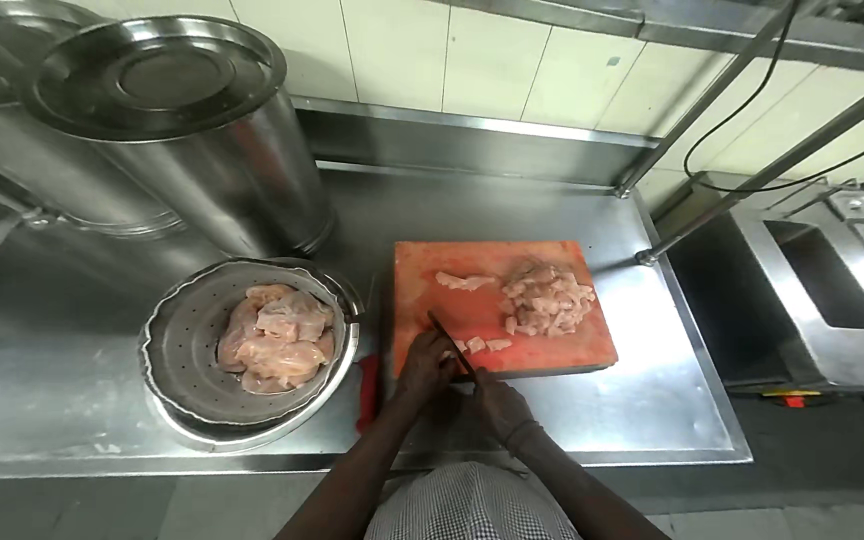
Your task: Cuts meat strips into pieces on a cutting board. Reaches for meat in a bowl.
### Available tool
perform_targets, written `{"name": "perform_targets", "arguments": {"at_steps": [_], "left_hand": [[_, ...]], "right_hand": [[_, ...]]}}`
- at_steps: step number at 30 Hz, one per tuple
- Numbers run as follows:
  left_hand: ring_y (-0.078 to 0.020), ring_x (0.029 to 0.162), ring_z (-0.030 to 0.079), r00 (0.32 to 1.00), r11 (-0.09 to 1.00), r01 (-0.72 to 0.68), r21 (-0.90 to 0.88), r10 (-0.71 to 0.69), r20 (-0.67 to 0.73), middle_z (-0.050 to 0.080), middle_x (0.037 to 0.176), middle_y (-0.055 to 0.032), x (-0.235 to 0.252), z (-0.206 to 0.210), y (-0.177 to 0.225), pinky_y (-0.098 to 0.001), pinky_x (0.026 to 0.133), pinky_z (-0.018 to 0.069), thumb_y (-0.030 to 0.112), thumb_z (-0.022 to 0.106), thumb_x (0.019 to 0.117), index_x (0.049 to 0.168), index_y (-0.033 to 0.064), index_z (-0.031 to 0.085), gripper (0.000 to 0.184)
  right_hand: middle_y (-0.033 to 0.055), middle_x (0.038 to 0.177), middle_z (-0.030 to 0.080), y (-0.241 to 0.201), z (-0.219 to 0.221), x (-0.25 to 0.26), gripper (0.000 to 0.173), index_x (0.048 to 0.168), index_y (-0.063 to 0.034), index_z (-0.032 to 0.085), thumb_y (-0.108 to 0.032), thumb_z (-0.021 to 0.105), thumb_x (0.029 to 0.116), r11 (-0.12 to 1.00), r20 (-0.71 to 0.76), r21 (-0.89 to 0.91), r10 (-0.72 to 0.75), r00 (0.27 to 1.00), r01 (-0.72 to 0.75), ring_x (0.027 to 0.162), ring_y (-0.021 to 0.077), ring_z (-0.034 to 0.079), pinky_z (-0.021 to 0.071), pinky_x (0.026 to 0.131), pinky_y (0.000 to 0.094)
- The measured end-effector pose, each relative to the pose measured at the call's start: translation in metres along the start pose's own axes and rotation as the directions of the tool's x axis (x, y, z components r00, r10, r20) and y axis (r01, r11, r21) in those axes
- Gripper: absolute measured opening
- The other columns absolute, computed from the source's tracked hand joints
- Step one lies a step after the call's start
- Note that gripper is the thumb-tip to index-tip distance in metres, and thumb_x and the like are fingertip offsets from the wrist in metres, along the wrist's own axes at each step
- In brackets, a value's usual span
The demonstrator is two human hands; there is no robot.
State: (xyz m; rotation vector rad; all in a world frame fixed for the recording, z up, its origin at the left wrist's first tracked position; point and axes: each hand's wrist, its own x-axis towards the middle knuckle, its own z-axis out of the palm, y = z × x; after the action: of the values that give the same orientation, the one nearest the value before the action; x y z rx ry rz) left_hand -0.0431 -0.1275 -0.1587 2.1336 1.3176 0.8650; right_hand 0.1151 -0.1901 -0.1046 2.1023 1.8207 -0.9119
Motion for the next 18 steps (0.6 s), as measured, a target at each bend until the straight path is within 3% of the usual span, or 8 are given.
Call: {"name": "perform_targets", "arguments": {"at_steps": [5,9,13,18], "left_hand": [[-0.0331,0.106,0.066,0.999,1.0,0.0,0.026,0.001,-0.038,0.069,0.107,-0.016,-0.003,-0.004,-0.001,-0.0484,0.096,0.0543,0.014,0.077,0.0889,0.105,0.0038,0.075,0.019],[-0.0346,0.123,0.06,1.0,0.999,0.02,-0.032,-0.02,0.022,0.063,0.128,-0.0197,-0.018,-0.019,-0.007,-0.049,0.105,0.051,0.016,0.081,0.0876,0.121,0.0012,0.068,0.038],[-0.0322,0.115,0.063,0.998,1.0,-0.024,-0.014,0.023,-0.058,0.066,0.117,-0.0171,-0.027,-0.014,-0.015,-0.0474,0.101,0.0538,0.013,0.079,0.0871,0.109,0.0011,0.068,0.027],[-0.0332,0.109,0.064,0.998,0.999,0.038,-0.006,-0.038,-0.054,0.066,0.114,-0.0171,-0.022,-0.017,-0.004,-0.0477,0.096,0.0556,0.01,0.079,0.0866,0.106,0.0017,0.07,0.023]], "right_hand": [[0.0181,0.106,0.07,0.044,0.029,-0.03,0.038,0.141,-0.0107,0.046,-0.03,0.037,0.1099,0.999,0.081,0.0,0.049,0.996,-0.049,0.102,0.0373,0.071,0.0563,0.087,0.0538],[0.02,0.108,0.071,0.065,0.028,-0.051,0.041,0.143,-0.0102,0.047,-0.032,0.037,0.1099,0.997,0.116,0.003,0.076,0.99,-0.077,0.105,0.0385,0.07,0.0544,0.09,0.0549],[0.0182,0.104,0.071,0.055,0.019,-0.054,0.037,0.135,-0.0087,0.053,-0.03,0.037,0.1102,0.998,0.028,0.052,0.03,0.999,-0.031,0.102,0.0357,0.07,0.0544,0.09,0.0521],[0.0179,0.107,0.07,0.03,0.002,-0.05,0.035,0.136,-0.0103,0.052,-0.029,0.036,0.1105,1.0,0.073,-0.008,0.014,0.997,-0.013,0.104,0.0362,0.07,0.0545,0.089,0.0518]]}}
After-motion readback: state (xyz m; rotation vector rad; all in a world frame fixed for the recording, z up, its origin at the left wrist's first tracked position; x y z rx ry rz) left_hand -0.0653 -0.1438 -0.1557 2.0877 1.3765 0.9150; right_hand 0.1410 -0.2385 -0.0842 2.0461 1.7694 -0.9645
